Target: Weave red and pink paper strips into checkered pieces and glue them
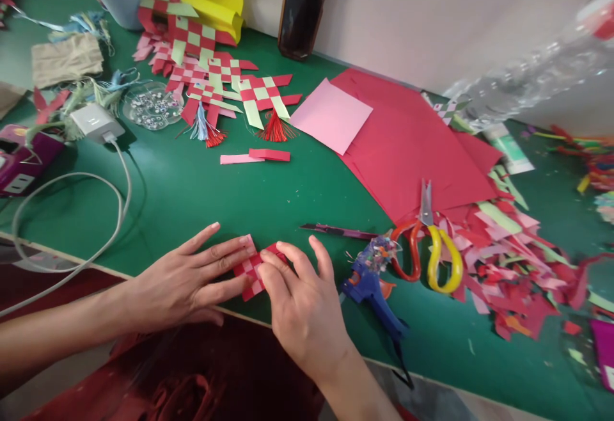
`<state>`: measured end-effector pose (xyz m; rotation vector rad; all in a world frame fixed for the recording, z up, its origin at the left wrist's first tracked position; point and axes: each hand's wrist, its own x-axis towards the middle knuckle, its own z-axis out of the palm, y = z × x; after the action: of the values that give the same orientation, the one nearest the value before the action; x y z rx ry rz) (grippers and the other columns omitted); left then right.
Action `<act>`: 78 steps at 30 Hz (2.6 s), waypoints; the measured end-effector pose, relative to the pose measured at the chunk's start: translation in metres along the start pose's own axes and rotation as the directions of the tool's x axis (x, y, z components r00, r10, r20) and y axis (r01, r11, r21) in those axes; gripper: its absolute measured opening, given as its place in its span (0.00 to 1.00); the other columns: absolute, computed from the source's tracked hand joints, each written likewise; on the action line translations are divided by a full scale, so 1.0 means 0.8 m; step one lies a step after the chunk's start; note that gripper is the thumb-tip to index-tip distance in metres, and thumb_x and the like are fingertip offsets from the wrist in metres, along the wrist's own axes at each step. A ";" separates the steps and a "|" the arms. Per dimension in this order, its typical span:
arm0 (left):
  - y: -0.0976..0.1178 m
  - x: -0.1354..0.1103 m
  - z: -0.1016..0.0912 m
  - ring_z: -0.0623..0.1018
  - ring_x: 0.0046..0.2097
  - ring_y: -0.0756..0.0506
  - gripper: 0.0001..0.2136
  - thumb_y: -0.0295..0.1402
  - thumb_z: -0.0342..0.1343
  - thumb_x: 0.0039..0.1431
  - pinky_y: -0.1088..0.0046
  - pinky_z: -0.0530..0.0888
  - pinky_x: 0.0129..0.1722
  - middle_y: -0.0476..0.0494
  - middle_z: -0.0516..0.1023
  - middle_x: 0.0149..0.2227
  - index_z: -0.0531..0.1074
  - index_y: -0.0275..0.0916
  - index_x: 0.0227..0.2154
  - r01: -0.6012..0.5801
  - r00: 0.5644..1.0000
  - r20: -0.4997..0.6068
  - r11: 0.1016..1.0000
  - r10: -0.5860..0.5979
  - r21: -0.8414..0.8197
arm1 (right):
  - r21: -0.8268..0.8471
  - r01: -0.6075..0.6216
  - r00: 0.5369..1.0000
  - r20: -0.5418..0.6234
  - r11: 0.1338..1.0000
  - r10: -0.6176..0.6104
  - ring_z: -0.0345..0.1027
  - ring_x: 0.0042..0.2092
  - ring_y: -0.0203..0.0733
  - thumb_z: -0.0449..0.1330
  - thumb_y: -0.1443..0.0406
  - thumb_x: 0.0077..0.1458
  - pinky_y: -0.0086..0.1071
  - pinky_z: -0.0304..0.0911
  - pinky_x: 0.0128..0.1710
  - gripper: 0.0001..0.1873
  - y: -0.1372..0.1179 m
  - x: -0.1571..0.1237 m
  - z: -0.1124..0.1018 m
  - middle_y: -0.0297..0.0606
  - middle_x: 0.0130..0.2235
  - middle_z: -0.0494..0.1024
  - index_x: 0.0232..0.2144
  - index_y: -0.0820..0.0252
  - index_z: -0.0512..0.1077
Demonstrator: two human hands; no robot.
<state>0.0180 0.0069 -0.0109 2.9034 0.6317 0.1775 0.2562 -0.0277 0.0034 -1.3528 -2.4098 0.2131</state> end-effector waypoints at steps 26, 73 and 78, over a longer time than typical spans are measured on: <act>0.000 -0.002 0.001 0.52 0.70 0.38 0.46 0.53 0.67 0.47 0.45 0.48 0.67 0.40 0.50 0.70 0.49 0.60 0.66 -0.008 0.999 0.042 0.999 0.006 0.044 | -0.128 -0.090 0.991 -0.114 0.988 0.075 0.63 0.57 0.48 0.50 0.76 0.62 0.50 0.54 0.60 0.22 0.015 -0.016 -0.013 0.37 0.53 0.78 0.54 0.56 0.72; 0.027 -0.005 0.014 0.51 0.70 0.40 0.40 0.61 0.38 0.63 0.56 0.34 0.70 0.41 0.49 0.70 0.54 0.33 0.66 -0.084 0.996 0.023 0.992 0.082 0.090 | -0.038 -0.134 0.969 -0.213 0.990 0.123 0.62 0.53 0.48 0.52 0.78 0.60 0.43 0.64 0.53 0.18 -0.014 -0.074 -0.009 0.44 0.50 0.73 0.49 0.61 0.72; 0.034 0.001 0.008 0.60 0.67 0.39 0.40 0.62 0.43 0.60 0.55 0.32 0.70 0.42 0.60 0.67 0.59 0.34 0.64 -0.047 0.999 0.020 0.996 0.046 0.076 | -0.090 -0.182 0.955 -0.252 0.979 0.155 0.64 0.51 0.49 0.55 0.76 0.60 0.45 0.64 0.52 0.16 -0.005 -0.072 -0.013 0.46 0.48 0.75 0.50 0.65 0.71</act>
<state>0.0306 -0.0183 -0.0122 2.9917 0.5809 0.1349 0.2845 -0.0790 0.0003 -1.5391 -2.1321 -0.0444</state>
